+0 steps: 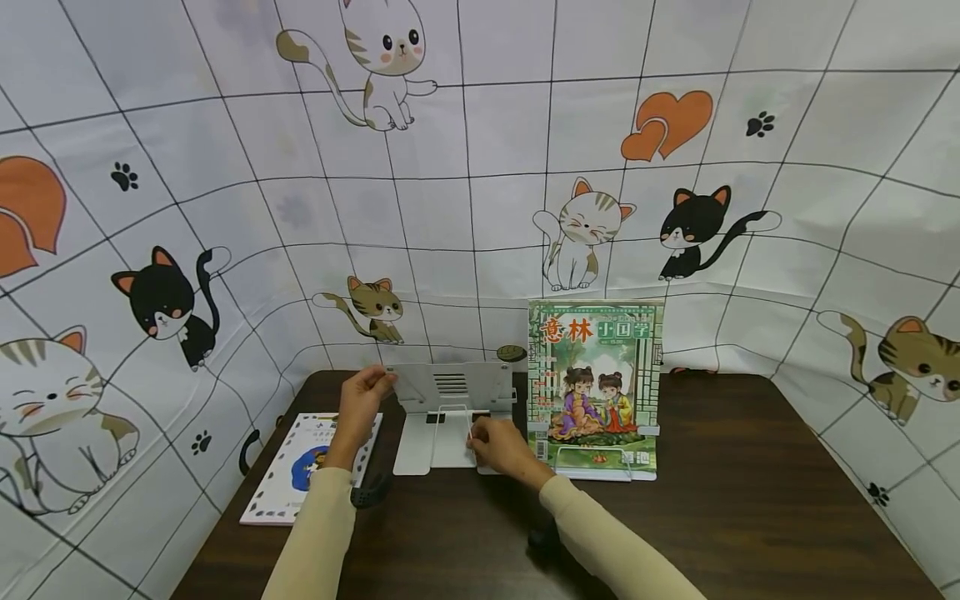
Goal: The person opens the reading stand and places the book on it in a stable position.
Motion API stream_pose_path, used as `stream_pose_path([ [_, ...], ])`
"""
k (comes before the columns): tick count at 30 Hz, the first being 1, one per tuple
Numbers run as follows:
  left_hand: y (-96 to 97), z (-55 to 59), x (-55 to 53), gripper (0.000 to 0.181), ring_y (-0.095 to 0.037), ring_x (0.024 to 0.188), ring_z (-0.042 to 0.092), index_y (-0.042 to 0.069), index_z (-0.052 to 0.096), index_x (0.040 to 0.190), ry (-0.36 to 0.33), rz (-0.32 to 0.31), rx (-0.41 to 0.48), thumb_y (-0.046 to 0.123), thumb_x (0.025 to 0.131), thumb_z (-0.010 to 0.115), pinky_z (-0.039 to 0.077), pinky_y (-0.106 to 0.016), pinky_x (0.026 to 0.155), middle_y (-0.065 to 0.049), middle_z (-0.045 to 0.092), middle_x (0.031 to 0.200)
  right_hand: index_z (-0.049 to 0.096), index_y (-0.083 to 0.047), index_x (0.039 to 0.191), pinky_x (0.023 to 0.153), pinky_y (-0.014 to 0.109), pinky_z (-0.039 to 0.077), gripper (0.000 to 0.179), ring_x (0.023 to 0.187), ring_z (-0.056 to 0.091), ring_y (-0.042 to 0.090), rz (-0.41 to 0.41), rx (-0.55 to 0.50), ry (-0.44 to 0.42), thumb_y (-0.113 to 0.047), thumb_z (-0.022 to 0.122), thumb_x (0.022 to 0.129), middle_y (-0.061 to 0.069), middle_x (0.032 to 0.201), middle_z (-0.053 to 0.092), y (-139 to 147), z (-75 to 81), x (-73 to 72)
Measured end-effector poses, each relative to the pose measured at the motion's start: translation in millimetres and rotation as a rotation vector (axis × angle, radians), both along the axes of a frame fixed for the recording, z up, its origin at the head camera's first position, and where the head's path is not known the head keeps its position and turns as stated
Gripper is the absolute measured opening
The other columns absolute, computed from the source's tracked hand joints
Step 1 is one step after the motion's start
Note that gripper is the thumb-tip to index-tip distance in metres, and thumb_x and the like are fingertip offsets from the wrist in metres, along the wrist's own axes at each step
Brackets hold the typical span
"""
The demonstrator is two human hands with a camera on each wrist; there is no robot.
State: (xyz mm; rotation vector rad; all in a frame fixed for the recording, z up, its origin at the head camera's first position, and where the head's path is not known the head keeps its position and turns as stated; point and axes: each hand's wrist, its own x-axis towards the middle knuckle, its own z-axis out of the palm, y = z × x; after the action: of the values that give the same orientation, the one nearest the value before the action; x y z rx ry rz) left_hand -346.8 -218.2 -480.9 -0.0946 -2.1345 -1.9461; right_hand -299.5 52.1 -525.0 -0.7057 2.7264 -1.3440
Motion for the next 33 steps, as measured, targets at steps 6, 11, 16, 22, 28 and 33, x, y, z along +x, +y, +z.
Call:
stream_pose_path([
  [6,-4.8,-4.3,6.2,0.015,0.0,0.095,0.071,-0.009,0.066,0.112,-0.003,-0.008,-0.024,0.004,0.107,0.063,0.057,-0.016,0.09,0.004,0.075,0.098,0.072,0.006,0.101,0.057,0.025,0.059,0.007,0.066,0.076,0.023,-0.014,-0.073,-0.069,-0.002,0.07,0.1,0.02,0.089,0.077,0,2.0,1.1],
  [11,-7.4,-10.0,12.7,0.017,-0.004,0.097,0.071,-0.008,0.07,0.111,0.011,0.006,-0.079,0.007,0.106,0.064,0.054,-0.016,0.091,-0.004,0.077,0.1,0.073,0.004,0.102,0.058,0.025,0.061,0.008,0.067,0.077,0.021,-0.02,-0.077,-0.09,-0.003,0.07,0.101,0.018,0.09,0.078,0,-0.4,-0.4],
  [16,-7.7,-14.4,18.4,0.017,-0.006,0.095,0.07,-0.009,0.072,0.112,0.025,0.004,-0.068,0.005,0.105,0.067,0.055,-0.018,0.09,-0.004,0.077,0.099,0.072,0.002,0.101,0.058,0.026,0.061,0.007,0.067,0.076,0.02,-0.037,-0.085,-0.115,-0.004,0.07,0.102,0.017,0.089,0.078,-1,-2.2,-1.3],
  [22,-5.2,-17.8,20.8,0.018,-0.005,0.096,0.069,-0.011,0.071,0.113,0.033,-0.004,-0.03,0.004,0.104,0.068,0.056,-0.018,0.09,0.006,0.077,0.095,0.072,0.003,0.102,0.058,0.027,0.061,0.008,0.067,0.077,0.022,-0.034,-0.097,-0.113,-0.004,0.07,0.101,0.018,0.09,0.078,0,-4.8,-0.7],
  [28,-3.6,-17.5,19.2,0.021,-0.002,0.096,0.069,-0.011,0.07,0.116,0.042,-0.019,-0.021,0.006,0.104,0.068,0.055,-0.017,0.093,0.013,0.075,0.094,0.073,0.004,0.103,0.056,0.024,0.058,0.009,0.065,0.075,0.017,-0.07,-0.062,-0.025,-0.004,0.07,0.101,0.016,0.091,0.078,5,3.3,2.5],
  [33,-5.9,-18.7,22.0,0.025,-0.005,0.101,0.069,-0.007,0.071,0.118,0.026,-0.01,-0.042,0.013,0.104,0.07,0.052,-0.018,0.095,0.009,0.076,0.101,0.073,0.001,0.103,0.06,0.024,0.056,0.007,0.071,0.071,0.014,-0.111,-0.015,0.168,-0.005,0.071,0.101,0.01,0.09,0.077,15,33.1,13.9],
])
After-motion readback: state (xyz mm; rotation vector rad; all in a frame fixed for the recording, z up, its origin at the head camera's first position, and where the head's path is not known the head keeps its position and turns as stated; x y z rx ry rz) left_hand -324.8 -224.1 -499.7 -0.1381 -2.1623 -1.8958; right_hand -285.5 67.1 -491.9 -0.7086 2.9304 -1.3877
